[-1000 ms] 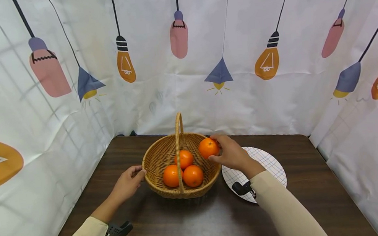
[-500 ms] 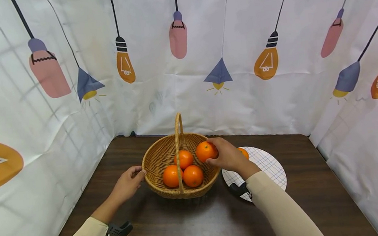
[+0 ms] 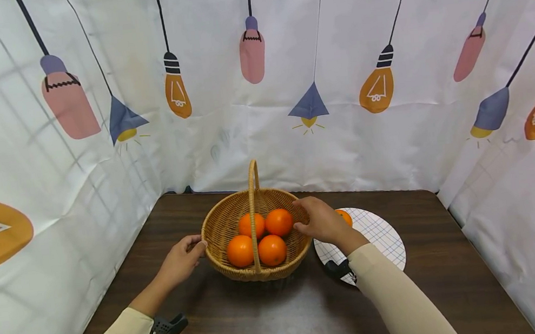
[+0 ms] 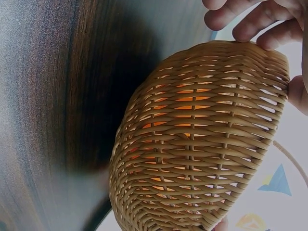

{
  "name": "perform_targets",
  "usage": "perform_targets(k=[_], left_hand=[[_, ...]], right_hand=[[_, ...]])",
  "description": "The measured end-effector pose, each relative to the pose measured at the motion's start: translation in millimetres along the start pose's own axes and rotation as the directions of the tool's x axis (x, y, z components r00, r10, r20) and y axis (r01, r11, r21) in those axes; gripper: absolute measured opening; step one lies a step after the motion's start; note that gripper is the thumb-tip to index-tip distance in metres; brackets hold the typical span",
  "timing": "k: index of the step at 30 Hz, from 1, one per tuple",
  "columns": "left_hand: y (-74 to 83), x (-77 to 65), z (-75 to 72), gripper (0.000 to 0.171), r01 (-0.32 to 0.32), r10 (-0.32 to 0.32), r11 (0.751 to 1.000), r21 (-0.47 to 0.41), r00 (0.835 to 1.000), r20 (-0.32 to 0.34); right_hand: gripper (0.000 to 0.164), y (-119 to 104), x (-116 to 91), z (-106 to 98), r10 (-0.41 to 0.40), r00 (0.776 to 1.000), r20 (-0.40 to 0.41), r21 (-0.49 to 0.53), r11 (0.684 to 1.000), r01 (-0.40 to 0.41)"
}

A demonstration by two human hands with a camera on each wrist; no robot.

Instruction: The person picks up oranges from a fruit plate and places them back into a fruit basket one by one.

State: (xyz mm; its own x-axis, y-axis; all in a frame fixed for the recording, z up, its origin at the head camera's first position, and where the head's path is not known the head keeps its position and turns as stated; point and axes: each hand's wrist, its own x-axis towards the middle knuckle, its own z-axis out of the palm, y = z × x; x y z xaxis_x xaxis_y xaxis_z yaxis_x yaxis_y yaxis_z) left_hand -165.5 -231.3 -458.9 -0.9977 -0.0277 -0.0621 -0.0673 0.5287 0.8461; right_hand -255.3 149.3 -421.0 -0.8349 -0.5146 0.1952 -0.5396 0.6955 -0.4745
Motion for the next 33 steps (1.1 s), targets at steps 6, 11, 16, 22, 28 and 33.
perform_targets(k=[6, 11, 16, 22, 28, 33], left_hand=[[-0.1, 0.2, 0.0, 0.05, -0.002, 0.002, 1.0, 0.002, 1.0, -0.001], [-0.1, 0.0, -0.2, 0.05, 0.003, -0.003, 1.0, 0.009, 1.0, -0.005], [-0.5, -0.3, -0.3, 0.05, 0.004, -0.004, 1.0, 0.014, 1.0, -0.008], [-0.6, -0.8, -0.6, 0.05, 0.008, -0.008, 1.0, 0.006, 1.0, -0.002], [-0.8, -0.9, -0.6, 0.05, 0.005, -0.005, 1.0, 0.009, 1.0, -0.005], [-1.1, -0.7, -0.5, 0.049, 0.007, -0.007, 1.0, 0.008, 1.0, -0.009]], right_hand=[[0.059, 1, -1, -1, -0.021, 1.0, -0.018, -0.006, 1.0, 0.02], [0.058, 4, -4, -1, -0.024, 0.999, -0.037, -0.015, 1.0, 0.024], [0.057, 9, -9, -3, -0.009, 0.999, -0.048, 0.001, 1.0, 0.009], [0.055, 17, -16, -7, 0.016, 0.999, -0.046, -0.011, 1.0, -0.016], [0.063, 29, -23, -11, 0.104, 0.994, -0.034, -0.029, 0.994, -0.105], [0.063, 42, -29, -15, 0.141, 0.989, -0.048, 0.01, 0.99, -0.141]])
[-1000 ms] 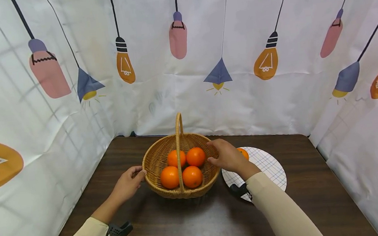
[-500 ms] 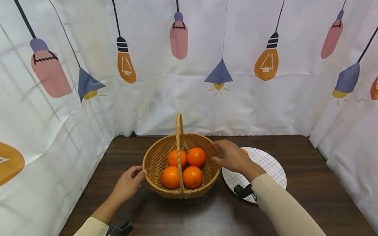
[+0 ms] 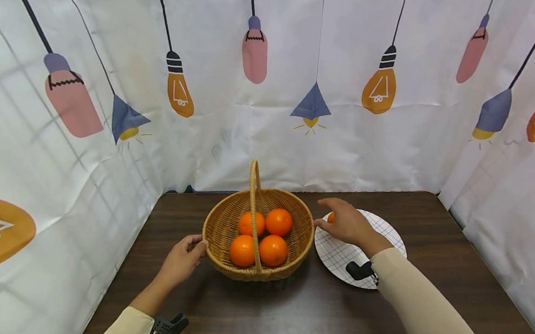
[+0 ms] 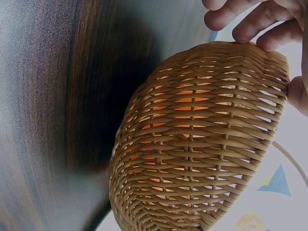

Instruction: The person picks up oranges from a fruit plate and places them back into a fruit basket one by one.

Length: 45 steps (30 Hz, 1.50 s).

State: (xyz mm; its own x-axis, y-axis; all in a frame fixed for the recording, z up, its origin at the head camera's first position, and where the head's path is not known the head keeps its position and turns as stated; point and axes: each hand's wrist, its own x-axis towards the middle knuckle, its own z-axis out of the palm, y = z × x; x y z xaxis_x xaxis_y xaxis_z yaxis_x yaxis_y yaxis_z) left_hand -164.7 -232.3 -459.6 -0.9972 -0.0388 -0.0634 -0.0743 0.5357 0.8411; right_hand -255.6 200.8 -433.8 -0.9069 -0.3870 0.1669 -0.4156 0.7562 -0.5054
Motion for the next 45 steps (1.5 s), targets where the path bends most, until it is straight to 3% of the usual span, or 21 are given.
perform_targets(k=[15, 28, 45], left_hand=[[0.6, -0.1, 0.3, 0.05, -0.001, 0.001, 1.0, -0.008, 1.0, -0.002], [1.4, -0.9, 0.5, 0.049, 0.002, -0.002, 1.0, 0.006, 1.0, -0.011], [1.7, -1.0, 0.7, 0.049, 0.001, -0.001, 1.0, 0.029, 1.0, -0.014]], right_hand=[[0.065, 34, -13, -7, 0.046, 0.999, -0.023, 0.005, 0.999, -0.046], [0.076, 61, -20, 1, 0.083, 0.996, -0.014, -0.048, 0.995, -0.083], [0.079, 72, -19, 17, 0.155, 0.988, 0.001, -0.008, 0.988, -0.155]])
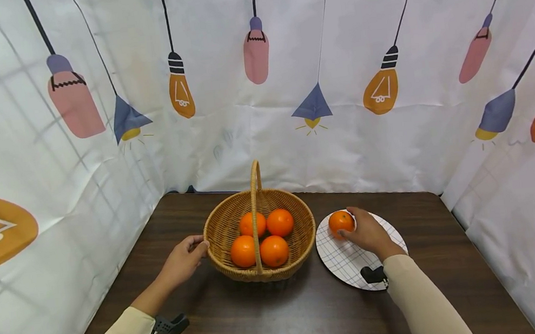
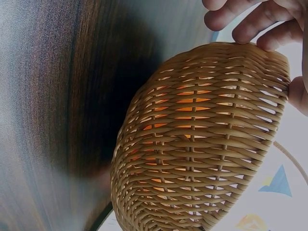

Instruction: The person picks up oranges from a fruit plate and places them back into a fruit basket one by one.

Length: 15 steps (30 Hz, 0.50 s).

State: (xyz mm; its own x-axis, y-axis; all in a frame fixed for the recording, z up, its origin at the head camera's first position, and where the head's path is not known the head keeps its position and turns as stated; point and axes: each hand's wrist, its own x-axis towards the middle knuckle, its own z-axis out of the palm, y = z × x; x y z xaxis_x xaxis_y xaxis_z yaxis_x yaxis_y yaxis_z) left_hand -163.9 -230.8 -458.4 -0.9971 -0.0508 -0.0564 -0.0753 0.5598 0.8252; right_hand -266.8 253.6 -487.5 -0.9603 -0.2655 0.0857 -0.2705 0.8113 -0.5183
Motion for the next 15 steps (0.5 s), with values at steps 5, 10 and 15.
perform_targets(k=[5, 10, 15], left_hand=[[-1.7, 0.5, 0.7, 0.05, 0.004, -0.004, 1.0, -0.004, 1.0, -0.001], [-1.8, 0.2, 1.1, 0.05, 0.007, -0.007, 1.0, -0.009, 1.0, -0.001], [0.2, -0.7, 0.5, 0.049, 0.012, -0.012, 1.0, -0.024, 1.0, 0.002]], right_hand=[[0.077, -0.3, 1.3, 2.5, 0.006, 1.0, 0.003, 0.015, 1.0, -0.006], [0.075, -1.2, 2.0, 3.7, 0.009, 1.0, 0.0, 0.023, 1.0, -0.009], [0.074, -1.5, 2.2, 3.4, -0.001, 1.0, -0.001, 0.035, 0.999, 0.001]])
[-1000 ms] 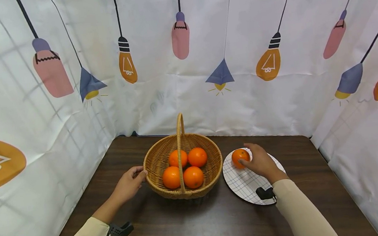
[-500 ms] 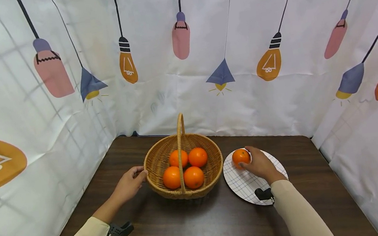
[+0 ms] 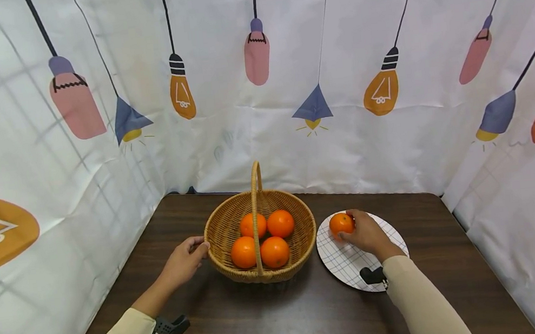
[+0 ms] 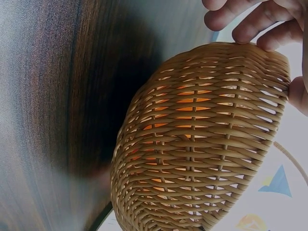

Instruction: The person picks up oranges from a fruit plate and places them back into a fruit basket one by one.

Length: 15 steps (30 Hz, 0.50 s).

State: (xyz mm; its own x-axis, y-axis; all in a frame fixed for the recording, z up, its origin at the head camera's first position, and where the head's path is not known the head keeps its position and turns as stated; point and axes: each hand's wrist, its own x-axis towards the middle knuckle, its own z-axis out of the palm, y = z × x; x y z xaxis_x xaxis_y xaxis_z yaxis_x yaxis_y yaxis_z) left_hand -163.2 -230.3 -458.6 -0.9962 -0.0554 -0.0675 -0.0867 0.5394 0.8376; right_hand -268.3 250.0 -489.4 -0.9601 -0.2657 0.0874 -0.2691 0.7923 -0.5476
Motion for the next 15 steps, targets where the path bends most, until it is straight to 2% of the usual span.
perform_targets(k=[8, 15], left_hand=[[-0.2, -0.9, 0.7, 0.049, -0.001, 0.001, 1.0, 0.007, 1.0, 0.0], [-1.4, 0.3, 0.1, 0.05, -0.007, 0.007, 1.0, 0.01, 1.0, 0.0]], right_hand=[[0.074, 2, -2, -3, -0.011, 1.0, 0.001, -0.005, 1.0, 0.011], [0.075, -1, -5, -13, -0.033, 0.999, -0.007, -0.007, 0.999, 0.033]])
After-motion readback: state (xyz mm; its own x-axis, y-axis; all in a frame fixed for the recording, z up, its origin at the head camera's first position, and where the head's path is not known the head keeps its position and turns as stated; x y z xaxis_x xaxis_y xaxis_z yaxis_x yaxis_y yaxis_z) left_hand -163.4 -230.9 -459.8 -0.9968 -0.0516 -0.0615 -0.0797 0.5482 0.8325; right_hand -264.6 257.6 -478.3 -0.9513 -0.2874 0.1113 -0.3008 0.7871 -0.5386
